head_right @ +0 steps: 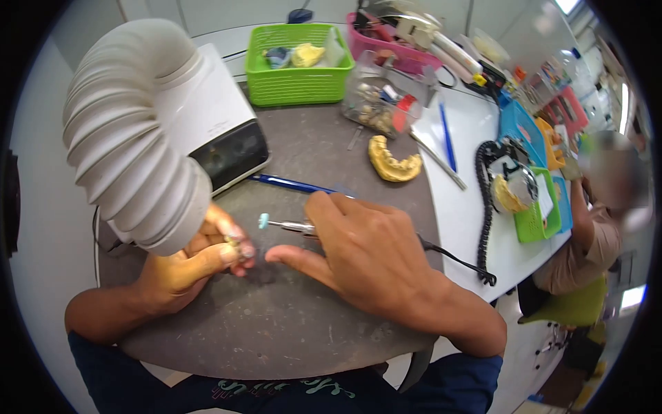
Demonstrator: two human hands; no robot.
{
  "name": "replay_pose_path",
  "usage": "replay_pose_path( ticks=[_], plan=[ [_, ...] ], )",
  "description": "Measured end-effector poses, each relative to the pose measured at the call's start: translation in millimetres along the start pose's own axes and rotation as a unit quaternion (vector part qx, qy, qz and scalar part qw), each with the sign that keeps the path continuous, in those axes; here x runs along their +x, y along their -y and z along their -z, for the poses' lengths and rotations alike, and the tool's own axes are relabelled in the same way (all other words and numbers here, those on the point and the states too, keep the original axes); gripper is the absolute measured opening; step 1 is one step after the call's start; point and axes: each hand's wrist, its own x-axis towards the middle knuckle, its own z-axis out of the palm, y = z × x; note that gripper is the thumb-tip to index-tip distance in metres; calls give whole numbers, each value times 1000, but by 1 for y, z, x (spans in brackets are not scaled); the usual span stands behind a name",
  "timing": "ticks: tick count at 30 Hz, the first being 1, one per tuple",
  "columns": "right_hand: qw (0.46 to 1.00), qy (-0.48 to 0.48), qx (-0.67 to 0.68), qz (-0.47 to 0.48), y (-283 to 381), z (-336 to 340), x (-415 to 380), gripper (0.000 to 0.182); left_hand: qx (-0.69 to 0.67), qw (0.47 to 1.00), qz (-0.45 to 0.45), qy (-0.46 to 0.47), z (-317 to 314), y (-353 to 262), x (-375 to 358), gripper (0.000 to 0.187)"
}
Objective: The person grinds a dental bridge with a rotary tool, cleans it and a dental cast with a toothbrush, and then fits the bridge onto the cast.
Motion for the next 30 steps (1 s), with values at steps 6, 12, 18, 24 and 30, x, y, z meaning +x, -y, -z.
replay_pose_path(
  ticks=[6,12,18,24,30],
  plan=[
    [997,52,23,-54,-8,0,-17,28,80,994,-10,-79,1,1,-2,21],
    [1000,-8,-6,-2,-11,-1,-26,23,147,987,-39,-45,1,-2,1,25],
    [995,-27,-87,37,-13,-5,-26,29,124,991,-44,-25,2,-3,2,24],
    [988,-41,-127,76,-18,-6,-24,33,132,990,-35,-21,0,-5,2,24],
    [994,-34,-88,57,-19,-4,-22,33,57,995,-44,-68,-2,-1,2,17]
  ],
)
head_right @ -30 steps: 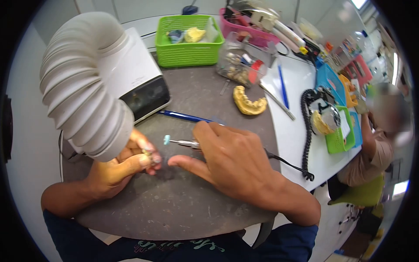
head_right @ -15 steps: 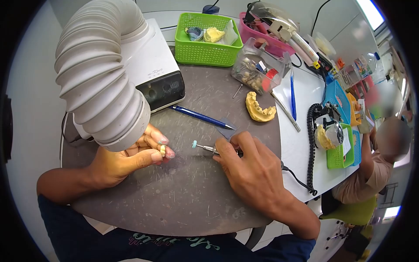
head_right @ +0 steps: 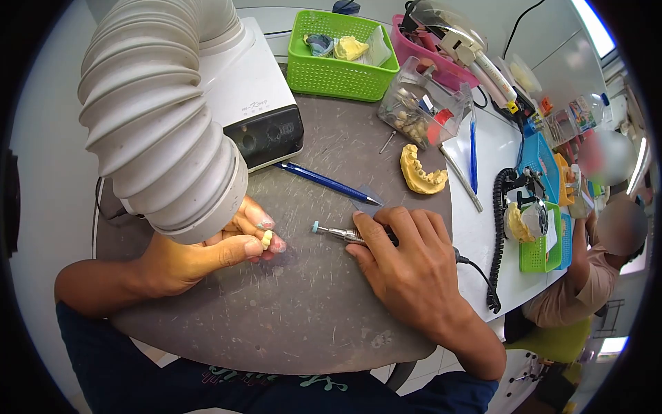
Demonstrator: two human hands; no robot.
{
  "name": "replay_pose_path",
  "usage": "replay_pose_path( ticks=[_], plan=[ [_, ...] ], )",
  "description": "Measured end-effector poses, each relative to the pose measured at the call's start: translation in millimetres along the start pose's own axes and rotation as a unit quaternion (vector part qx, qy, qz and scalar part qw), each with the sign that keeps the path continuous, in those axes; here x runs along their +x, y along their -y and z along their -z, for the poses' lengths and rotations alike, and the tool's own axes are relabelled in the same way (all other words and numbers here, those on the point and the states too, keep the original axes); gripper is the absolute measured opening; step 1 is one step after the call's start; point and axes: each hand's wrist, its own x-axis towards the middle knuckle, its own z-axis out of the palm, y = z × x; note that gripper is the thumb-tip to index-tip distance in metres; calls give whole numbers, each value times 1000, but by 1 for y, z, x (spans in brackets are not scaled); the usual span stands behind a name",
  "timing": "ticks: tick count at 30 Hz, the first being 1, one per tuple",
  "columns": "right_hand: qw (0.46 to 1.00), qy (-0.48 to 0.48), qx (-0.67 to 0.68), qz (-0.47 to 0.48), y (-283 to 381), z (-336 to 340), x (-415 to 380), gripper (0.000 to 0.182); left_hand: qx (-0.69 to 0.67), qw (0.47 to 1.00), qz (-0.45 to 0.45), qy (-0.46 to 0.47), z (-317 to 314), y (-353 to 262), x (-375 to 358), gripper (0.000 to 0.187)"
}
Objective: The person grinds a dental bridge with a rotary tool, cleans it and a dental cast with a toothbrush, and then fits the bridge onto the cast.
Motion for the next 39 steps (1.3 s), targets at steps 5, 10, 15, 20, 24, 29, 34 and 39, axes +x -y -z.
replay_pose_path(
  ticks=[5,10,15,20,24,29,34,39],
  plan=[
    [1000,15,18,14,1,6,4,38,38,999,-4,3,1,0,1,17],
    [991,-4,125,46,13,16,21,38,65,996,29,50,4,-3,1,25],
    [957,10,289,34,21,13,47,31,108,993,0,50,8,1,0,27],
    [902,34,430,-17,22,1,55,20,114,993,-10,36,10,8,-1,33],
    [917,14,397,29,16,-2,52,15,121,992,20,30,8,5,-3,38],
    [906,12,419,68,13,-4,50,12,182,983,20,34,7,-1,-4,43],
    [954,-14,282,100,15,-8,44,10,176,984,-28,-23,3,9,-9,49],
    [968,-14,200,149,20,-18,40,11,552,819,-155,-32,5,-6,-41,51]
  ],
)
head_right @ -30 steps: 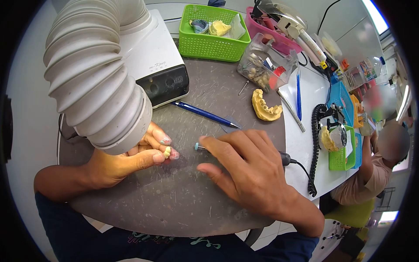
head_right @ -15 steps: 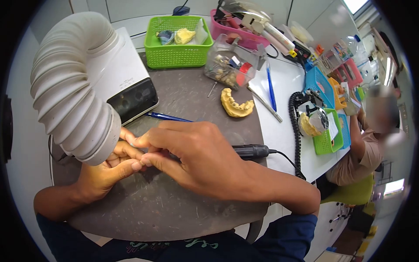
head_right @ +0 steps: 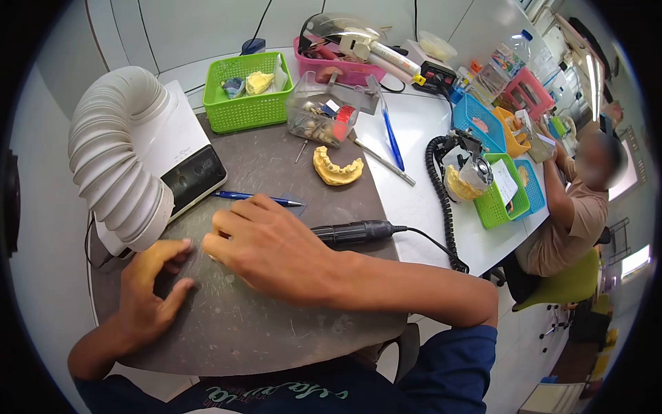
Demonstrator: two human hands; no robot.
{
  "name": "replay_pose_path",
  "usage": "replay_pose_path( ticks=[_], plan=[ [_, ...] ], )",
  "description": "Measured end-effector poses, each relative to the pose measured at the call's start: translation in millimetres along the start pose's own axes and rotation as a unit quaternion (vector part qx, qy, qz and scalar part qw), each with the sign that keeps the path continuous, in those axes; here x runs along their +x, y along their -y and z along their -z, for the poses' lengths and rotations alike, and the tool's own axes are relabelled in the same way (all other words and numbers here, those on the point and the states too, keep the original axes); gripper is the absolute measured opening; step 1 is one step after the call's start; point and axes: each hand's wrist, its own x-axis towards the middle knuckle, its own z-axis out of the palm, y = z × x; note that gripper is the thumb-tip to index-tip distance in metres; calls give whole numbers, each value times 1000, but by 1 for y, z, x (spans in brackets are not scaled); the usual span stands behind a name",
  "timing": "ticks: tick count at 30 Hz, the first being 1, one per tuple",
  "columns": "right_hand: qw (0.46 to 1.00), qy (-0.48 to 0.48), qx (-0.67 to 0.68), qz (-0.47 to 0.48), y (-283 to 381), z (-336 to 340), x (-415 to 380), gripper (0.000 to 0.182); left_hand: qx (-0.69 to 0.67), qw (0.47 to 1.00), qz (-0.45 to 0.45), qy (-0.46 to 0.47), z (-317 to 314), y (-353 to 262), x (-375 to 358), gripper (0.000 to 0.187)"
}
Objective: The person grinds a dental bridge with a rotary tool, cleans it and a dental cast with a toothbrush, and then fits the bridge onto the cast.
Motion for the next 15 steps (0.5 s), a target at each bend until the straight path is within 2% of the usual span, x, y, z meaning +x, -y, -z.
replay_pose_path(
  ticks=[1,3,5,7,8,10,12,13,14,15],
  plan=[
    [1000,-6,-20,21,-2,-4,-1,15,4,1000,-4,1,1,-1,-6,51],
    [997,-17,-61,38,-3,-7,-3,15,144,985,-89,-35,3,-2,-21,54],
    [993,-27,-104,55,-3,-8,-5,15,153,985,-71,-33,4,-6,-38,54],
    [992,-47,-98,62,-2,-6,-6,16,182,978,-26,-99,7,-10,-52,33],
    [992,-50,-102,62,-3,2,-7,16,183,977,-31,-100,8,-5,-63,33],
    [982,-93,-154,50,-11,29,-9,16,285,949,18,-136,17,14,-91,14],
    [965,-167,-203,-19,-41,56,-13,12,258,954,60,-143,28,47,-117,11],
    [959,-158,-226,-64,-52,75,-19,9,231,956,98,-154,30,52,-133,12],
    [937,-118,-287,-161,-68,90,-25,9,237,953,119,-147,34,47,-140,12],
    [900,-48,-342,-264,-75,102,-25,13,181,936,258,-155,39,45,-138,9]
  ],
)
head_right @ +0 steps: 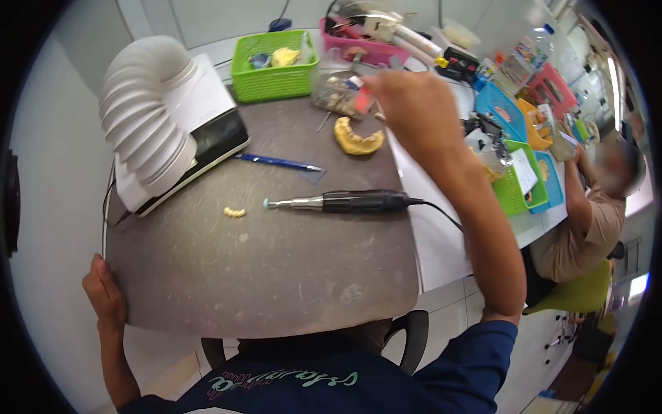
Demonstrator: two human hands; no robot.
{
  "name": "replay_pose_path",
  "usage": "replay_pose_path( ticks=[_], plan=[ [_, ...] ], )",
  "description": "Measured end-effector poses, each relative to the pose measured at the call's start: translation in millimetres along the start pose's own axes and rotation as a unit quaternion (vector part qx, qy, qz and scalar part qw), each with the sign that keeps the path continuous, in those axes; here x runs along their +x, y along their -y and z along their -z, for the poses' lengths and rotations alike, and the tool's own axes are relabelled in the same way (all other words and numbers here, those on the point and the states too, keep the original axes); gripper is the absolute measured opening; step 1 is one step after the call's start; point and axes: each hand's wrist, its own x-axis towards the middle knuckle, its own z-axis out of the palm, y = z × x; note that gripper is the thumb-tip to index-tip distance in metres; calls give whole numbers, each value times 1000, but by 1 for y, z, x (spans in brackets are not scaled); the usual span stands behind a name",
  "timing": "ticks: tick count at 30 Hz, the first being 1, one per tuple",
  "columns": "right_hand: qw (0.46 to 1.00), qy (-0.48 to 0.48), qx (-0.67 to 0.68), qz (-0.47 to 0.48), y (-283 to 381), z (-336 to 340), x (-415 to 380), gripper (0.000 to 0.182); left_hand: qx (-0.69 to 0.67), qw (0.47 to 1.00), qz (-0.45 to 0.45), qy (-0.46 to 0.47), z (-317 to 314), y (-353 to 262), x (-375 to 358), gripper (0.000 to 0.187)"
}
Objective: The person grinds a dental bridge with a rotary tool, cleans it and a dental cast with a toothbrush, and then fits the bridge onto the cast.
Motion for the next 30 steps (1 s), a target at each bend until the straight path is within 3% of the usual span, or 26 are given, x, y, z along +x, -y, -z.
replay_pose_path(
  ticks=[1,2,4,5,7,11,13,14,16,18,19,21,25,30],
  plan=[
    [998,-57,5,12,-19,-10,0,17,-30,989,143,25,4,-1,2,10],
    [993,-114,9,19,-34,-23,-4,22,-22,988,152,25,2,1,0,10],
    [996,-88,-4,1,-41,-33,-9,26,-145,978,-3,-149,-10,2,0,15],
    [998,-60,-25,-22,-44,-36,-12,31,-142,979,-1,-149,-7,-10,1,15],
    [999,-21,-23,-29,-52,-44,-13,32,108,989,-84,-61,7,-44,0,29],
    [998,38,-2,-54,-49,-48,-9,34,264,951,-159,16,27,-46,-6,46],
    [997,43,5,-58,-51,-51,-8,34,114,963,-242,24,34,-41,2,59],
    [998,36,-6,-55,-53,-54,-7,32,117,963,-240,23,30,-49,5,59],
    [998,28,-17,-51,-53,-54,-8,31,-39,987,-154,39,7,-84,13,58],
    [997,-13,-45,-62,-51,-46,-9,30,-106,966,-233,-21,-20,-107,28,57],
    [997,-29,-48,-58,-50,-39,-10,33,-106,967,-232,-22,-23,-115,36,57],
    [995,-60,-35,-67,-44,-20,-16,35,-36,939,-342,17,-29,-125,54,50],
    [988,-131,33,-75,-22,9,-36,36,-65,918,-390,30,-54,-139,83,45],
    [982,-103,156,-35,15,27,-61,35,-99,888,-447,45,-72,-141,98,38]
  ],
)
